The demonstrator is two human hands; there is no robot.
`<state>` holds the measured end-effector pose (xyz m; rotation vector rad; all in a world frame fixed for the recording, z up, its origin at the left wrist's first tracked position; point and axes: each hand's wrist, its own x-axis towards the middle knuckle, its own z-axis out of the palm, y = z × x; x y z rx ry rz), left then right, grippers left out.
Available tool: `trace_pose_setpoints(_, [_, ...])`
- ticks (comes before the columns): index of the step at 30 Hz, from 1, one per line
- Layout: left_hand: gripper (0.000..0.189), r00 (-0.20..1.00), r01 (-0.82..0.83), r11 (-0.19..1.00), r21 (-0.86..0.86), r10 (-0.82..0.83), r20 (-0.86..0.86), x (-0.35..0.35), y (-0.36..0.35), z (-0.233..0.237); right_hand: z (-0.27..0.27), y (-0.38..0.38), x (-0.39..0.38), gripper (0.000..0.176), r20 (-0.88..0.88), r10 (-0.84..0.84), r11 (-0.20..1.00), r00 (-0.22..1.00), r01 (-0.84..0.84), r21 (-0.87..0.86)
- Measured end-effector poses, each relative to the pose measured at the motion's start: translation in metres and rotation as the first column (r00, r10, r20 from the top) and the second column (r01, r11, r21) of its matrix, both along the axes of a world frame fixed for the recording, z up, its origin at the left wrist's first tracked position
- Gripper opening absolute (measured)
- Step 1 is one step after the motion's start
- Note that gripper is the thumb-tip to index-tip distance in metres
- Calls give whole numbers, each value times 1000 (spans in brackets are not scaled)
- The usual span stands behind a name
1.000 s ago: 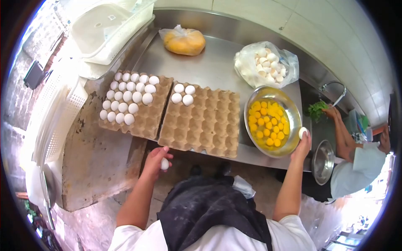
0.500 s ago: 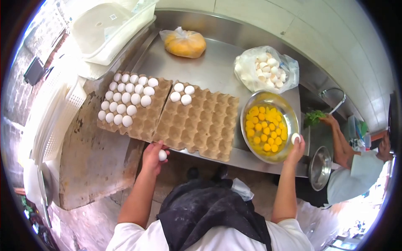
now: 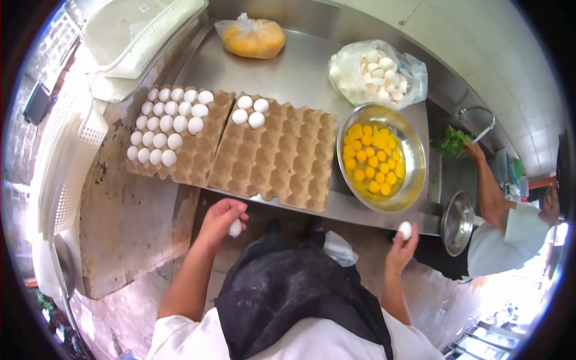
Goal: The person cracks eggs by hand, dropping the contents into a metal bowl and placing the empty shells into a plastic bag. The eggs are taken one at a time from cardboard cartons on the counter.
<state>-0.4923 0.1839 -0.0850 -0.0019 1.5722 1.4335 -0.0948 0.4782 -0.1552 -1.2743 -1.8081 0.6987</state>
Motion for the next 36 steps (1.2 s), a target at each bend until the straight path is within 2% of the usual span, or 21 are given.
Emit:
trace_pose_setpoints(1, [24,999,23,999,21,-23,-32,0,5,2,0,-14,-9,49,143,23,983,989,-48,178])
trace_pose_setpoints(3, [25,998,62,998,26,-61,-25,-1,14,6,-2,-30,-23,46,92,26,998,995,-32,60])
trace_pose_setpoints(5, [25,987,139,985,106,-129,-92,-2,22,4,11,-38,-36,45,89,34,997,995,-40,64])
trace_pose_setpoints(7, [25,980,188,977,101,-180,-84,-3,30,17,17,-39,-40,45,80,23,995,997,-31,100])
trace_pose_setpoints(9, [24,972,206,974,92,-193,-131,-4,36,24,20,-37,-41,45,102,-21,963,995,-7,270])
trace_pose_setpoints(10, [24,973,210,973,97,-197,-124,-4,38,23,13,-32,-37,45,99,-29,962,995,1,274])
trace_pose_setpoints(12, [25,963,253,961,113,-238,-126,-3,45,26,-2,-25,-32,45,310,-14,963,951,-71,261])
trace_pose_setpoints(13, [27,956,280,951,130,-265,-125,-2,50,29,0,-25,-32,45,303,-14,961,953,-72,269])
trace_pose_setpoints(14, [27,957,272,953,136,-253,-138,-2,55,33,4,-23,-34,45,216,-9,970,976,-44,240])
trace_pose_setpoints(16, [32,895,423,894,149,-386,-222,3,67,43,28,-27,-47,44,60,-4,979,998,-9,202])
trace_pose_setpoints(17, [32,895,423,893,151,-385,-226,3,76,50,44,-28,-57,44,58,-3,979,998,-8,206])
trace_pose_setpoints(19, [40,688,629,771,101,-492,-534,1,103,65,79,-26,-81,44,-249,66,994,966,-85,-63])
trace_pose_setpoints(20, [42,644,659,741,131,-465,-608,2,121,66,99,-21,-94,44,-297,87,965,951,-154,-212])
trace_pose_setpoints(21, [44,598,687,710,157,-429,-678,4,141,67,105,-12,-110,46,-434,47,904,900,-224,-366])
trace_pose_setpoints(23, [47,469,711,704,10,-463,-752,9,181,81,118,10,-137,44,-617,31,711,786,-451,-539])
trace_pose_setpoints(24, [48,424,703,710,30,-385,-820,13,201,76,118,22,-148,44,-619,51,708,783,-466,-531])
trace_pose_setpoints(25, [50,373,696,716,49,-304,-877,17,219,67,115,35,-158,45,-627,78,641,775,-521,-564])
trace_pose_setpoints(26, [50,376,685,727,52,-291,-880,20,232,64,115,45,-167,46,-636,102,569,765,-569,-594])
trace_pose_setpoints(32, [44,356,647,762,-9,-312,-881,25,274,52,109,69,-198,50,-550,239,539,800,-581,-610])
trace_pose_setpoints(36, [40,420,653,757,7,-355,-836,24,282,52,100,81,-204,49,-501,258,573,826,-548,-609])
